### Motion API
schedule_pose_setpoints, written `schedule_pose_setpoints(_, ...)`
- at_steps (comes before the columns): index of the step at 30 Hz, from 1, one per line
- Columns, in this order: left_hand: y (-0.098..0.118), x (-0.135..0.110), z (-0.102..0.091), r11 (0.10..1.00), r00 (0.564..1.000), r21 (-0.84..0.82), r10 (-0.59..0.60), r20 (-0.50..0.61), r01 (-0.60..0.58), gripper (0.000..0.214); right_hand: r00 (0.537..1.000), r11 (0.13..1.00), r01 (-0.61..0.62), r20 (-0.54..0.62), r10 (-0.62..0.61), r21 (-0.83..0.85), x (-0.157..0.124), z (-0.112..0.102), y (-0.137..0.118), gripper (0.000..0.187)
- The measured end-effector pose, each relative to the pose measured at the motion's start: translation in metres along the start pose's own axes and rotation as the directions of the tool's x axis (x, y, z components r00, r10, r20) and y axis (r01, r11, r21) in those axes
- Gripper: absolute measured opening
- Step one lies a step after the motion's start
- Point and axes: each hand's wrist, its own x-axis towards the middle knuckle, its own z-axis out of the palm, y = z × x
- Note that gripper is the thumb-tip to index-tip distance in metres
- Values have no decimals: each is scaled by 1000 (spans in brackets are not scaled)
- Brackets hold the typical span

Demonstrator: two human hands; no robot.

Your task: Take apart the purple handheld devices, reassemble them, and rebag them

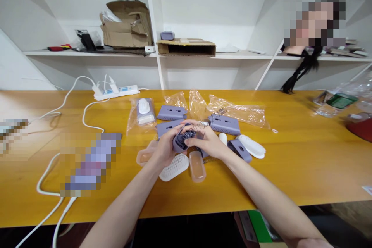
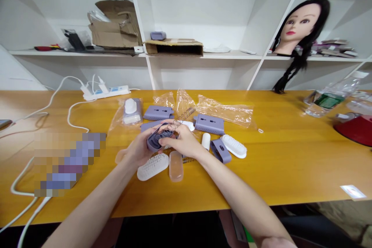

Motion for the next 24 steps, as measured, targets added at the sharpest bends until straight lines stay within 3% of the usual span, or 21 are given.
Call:
schedule_pose_setpoints(9,2,0,2,1000,1000,-14,-2,27,2,17,993,996,86,86,-85,-17,1,-2,2,12)
schedule_pose_setpoints(13,2,2,3,999,997,12,35,69,-36,26,990,986,141,6,-141,-93,-2,0,0,17)
schedule_pose_setpoints(18,1,3,3,998,999,33,44,2,-44,38,959,937,232,-97,-264,-261,-4,3,3,20)
schedule_pose_setpoints(24,1,4,2,996,996,7,90,3,-90,35,910,890,124,-308,-278,-438,-4,12,1,17)
